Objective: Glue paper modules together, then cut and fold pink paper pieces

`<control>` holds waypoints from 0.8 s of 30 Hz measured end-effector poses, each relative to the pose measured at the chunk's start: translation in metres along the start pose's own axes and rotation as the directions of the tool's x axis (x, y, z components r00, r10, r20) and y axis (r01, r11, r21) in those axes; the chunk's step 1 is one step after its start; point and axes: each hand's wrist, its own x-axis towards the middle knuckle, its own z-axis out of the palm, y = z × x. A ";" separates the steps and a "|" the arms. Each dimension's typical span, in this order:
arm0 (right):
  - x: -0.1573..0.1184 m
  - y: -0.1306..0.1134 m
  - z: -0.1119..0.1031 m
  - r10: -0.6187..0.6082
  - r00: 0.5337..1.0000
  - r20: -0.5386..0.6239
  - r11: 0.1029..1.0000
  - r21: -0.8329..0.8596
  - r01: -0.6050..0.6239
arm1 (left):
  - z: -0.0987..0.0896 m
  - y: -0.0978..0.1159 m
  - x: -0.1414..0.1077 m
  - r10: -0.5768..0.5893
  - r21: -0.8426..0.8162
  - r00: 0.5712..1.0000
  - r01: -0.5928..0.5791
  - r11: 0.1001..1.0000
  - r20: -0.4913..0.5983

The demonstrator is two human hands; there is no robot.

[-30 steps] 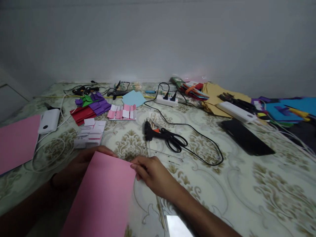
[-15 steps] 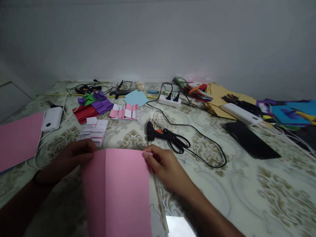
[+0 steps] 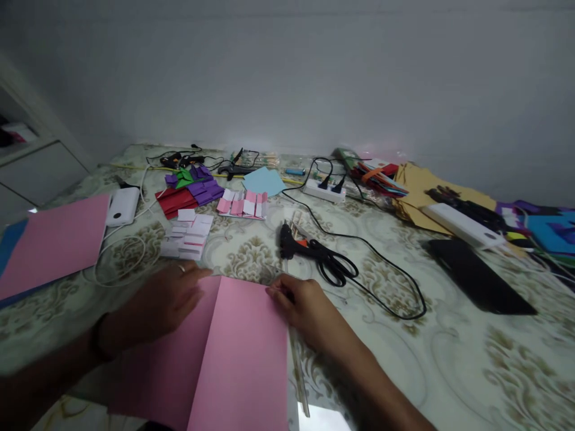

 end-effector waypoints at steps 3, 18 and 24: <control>0.000 0.000 0.004 0.015 0.999 0.031 1.000 -0.003 -0.015 | 0.026 0.004 -0.017 -0.001 0.031 1.000 0.001 1.000 -0.016; -0.008 0.001 0.004 -0.001 0.993 0.115 0.983 -0.182 0.022 | 0.038 0.010 -0.014 -0.023 0.160 0.994 0.005 0.987 0.109; -0.010 0.001 0.004 -0.003 0.994 0.105 0.975 -0.220 0.026 | 0.035 0.015 -0.013 -0.043 0.199 0.987 0.011 0.980 0.157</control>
